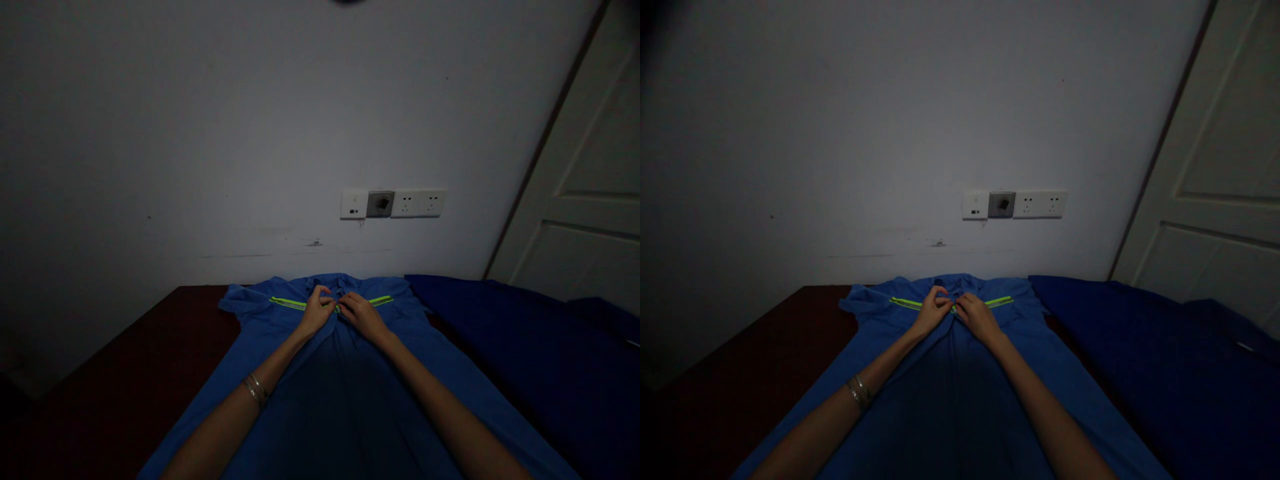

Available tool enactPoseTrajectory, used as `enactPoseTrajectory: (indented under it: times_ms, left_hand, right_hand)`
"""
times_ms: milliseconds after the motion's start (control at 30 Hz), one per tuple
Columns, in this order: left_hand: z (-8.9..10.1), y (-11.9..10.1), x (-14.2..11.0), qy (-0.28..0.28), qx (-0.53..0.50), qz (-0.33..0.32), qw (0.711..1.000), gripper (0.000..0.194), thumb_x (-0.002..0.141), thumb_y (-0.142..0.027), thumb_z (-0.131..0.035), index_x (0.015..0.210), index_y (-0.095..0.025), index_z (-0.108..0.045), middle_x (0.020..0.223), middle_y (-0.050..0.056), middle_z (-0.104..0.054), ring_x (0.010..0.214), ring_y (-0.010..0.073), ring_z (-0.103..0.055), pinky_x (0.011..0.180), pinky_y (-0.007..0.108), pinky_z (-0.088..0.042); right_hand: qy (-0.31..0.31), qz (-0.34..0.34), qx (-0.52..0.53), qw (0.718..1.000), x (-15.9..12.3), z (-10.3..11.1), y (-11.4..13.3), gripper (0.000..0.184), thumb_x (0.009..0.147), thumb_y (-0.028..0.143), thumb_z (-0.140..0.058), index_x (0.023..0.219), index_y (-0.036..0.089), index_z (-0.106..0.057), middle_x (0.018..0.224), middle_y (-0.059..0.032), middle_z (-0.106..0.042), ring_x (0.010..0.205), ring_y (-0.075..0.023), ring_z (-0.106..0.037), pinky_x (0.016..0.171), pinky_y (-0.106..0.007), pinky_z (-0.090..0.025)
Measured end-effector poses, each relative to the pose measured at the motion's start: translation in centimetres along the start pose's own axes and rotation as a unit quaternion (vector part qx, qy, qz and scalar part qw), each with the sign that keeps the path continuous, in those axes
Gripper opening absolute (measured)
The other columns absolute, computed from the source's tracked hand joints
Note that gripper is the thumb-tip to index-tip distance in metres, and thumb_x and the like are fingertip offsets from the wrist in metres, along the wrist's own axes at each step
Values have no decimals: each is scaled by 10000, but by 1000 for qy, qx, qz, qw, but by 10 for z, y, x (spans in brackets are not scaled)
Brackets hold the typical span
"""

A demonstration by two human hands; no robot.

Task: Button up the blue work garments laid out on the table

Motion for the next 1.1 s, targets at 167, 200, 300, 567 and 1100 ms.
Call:
enactPoseTrajectory:
  times_ms: [167,200,300,567,1100]
  left_hand:
    - [0,-1,0,13,24,-22,999,235,726,-147,-563,906,-188,-417,630,-52,-609,605,111,-602,584,189,-417]
    - [0,-2,-1,12,31,-26,999,232,731,-152,-557,910,-190,-415,609,-58,-600,584,108,-590,573,186,-406]
    - [0,-4,-3,10,53,-35,998,225,742,-157,-540,921,-194,-410,544,-82,-557,511,95,-541,527,174,-364]
    - [1,-1,-3,-7,55,-14,998,226,722,-142,-521,911,-188,-405,494,-103,-508,430,75,-471,477,162,-307]
    - [2,8,0,-36,44,-5,998,251,699,-149,-523,920,-185,-409,525,-91,-545,467,88,-513,518,182,-345]
  right_hand:
    - [16,10,-8,1000,0,0,1,188,873,200,-436,935,179,-612,903,-78,-599,844,-175,-572,766,-304,-469]
    - [18,14,-7,1000,0,0,2,191,876,202,-430,935,181,-610,902,-77,-598,848,-175,-571,769,-304,-468]
    - [20,20,-1,1000,0,0,1,200,879,201,-421,944,179,-608,905,-76,-600,864,-175,-568,783,-305,-463]
    - [11,-3,24,1000,0,-2,-6,176,847,193,-481,964,183,-613,902,-67,-628,839,-167,-585,765,-302,-458]
    - [16,15,-143,989,5,17,11,67,808,209,-526,836,201,-586,884,-48,-562,895,-180,-498,711,-274,-450]
Point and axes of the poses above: each hand's wrist, its own x-axis towards the middle knuckle, its own z-axis out of the back of the hand, y = z × x, the point moved 7 cm from there along x, towards the middle knuckle
